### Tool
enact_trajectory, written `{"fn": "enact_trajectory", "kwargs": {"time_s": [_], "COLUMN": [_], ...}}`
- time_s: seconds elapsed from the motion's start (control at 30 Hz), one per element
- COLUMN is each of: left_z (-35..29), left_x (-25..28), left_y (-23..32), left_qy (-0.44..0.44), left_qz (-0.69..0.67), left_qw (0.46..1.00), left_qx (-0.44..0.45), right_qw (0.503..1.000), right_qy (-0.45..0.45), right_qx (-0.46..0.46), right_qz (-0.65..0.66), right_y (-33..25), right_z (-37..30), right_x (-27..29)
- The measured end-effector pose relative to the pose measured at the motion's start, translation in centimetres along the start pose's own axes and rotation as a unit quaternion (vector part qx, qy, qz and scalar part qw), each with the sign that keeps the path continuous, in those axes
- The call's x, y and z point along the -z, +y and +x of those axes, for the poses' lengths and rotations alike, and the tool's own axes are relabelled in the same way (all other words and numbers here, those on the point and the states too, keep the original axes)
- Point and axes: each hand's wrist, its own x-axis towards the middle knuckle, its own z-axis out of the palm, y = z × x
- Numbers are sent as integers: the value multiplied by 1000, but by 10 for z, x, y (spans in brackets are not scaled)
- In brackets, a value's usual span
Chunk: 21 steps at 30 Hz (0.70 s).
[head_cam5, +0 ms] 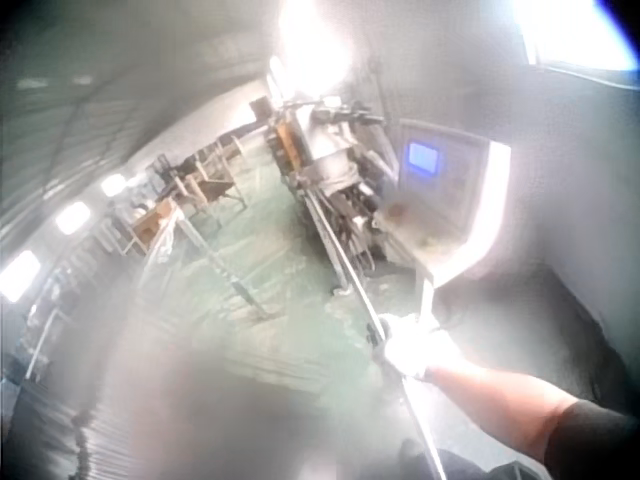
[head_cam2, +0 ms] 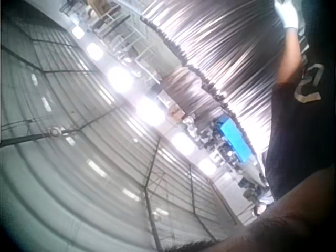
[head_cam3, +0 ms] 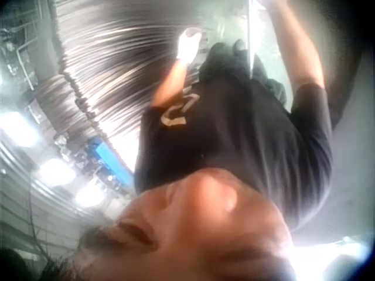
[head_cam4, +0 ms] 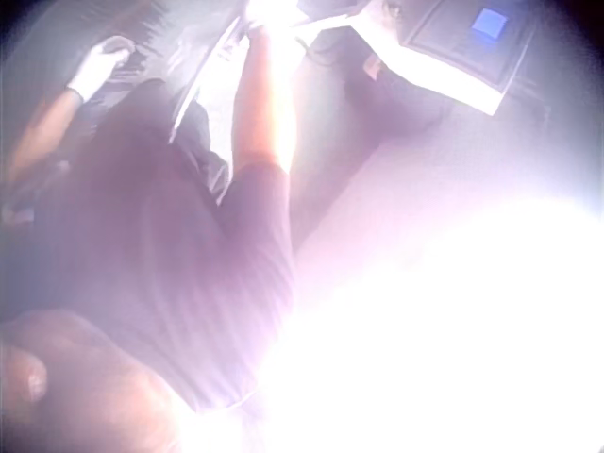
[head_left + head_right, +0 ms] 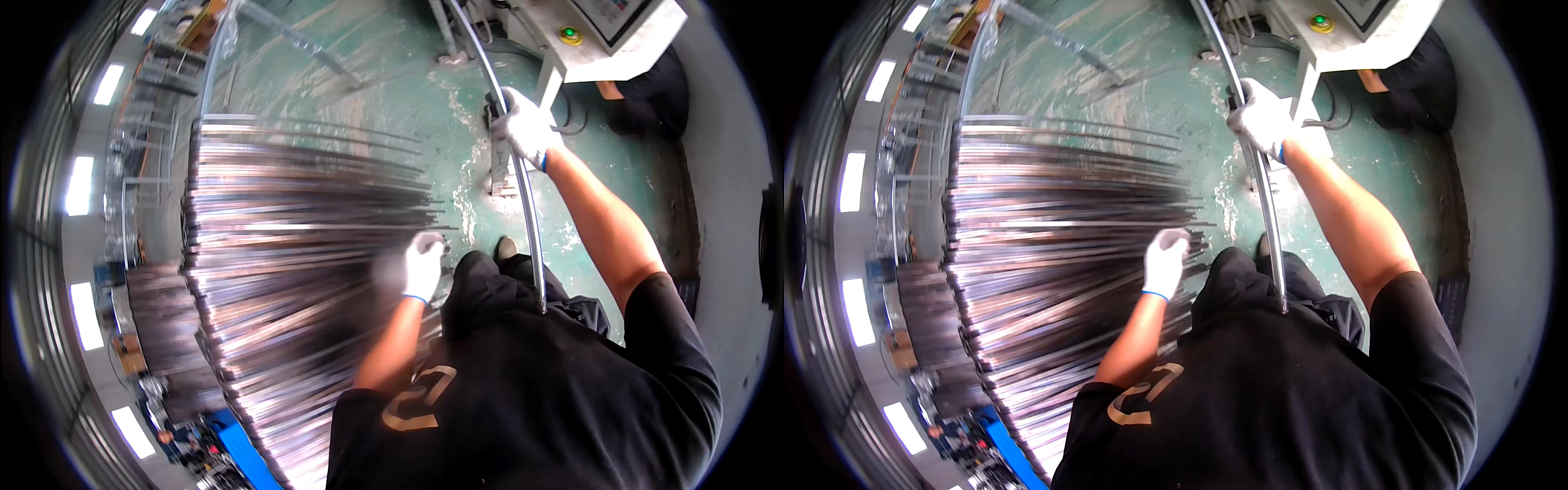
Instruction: The person repeatedly picks up bundles of long metal rods from a rack, feeds them into a bending machine, and collects the bent rods. The process is repeated multiple times throughout the clip.
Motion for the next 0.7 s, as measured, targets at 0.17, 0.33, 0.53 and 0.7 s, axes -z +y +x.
{"fn": "enact_trajectory", "kwargs": {"time_s": [0.17, 0.33, 0.53, 0.7], "left_z": [55, 141, 195, 256], "left_x": [-14, 16, 51, 58], "left_y": [26, 31, 45, 41], "left_qy": [-152, -166, -214, -266], "left_qz": [97, 326, 391, 398], "left_qw": [984, 923, 886, 870], "left_qx": [-9, -122, -125, -118], "right_qw": [999, 998, 999, 993], "right_qy": [1, 29, 45, 92], "right_qx": [-18, -8, -17, 3], "right_qz": [-38, -53, -24, -70], "right_y": [2, 9, 26, 28], "right_z": [0, 2, 12, 17], "right_x": [7, -1, -9, -11]}}
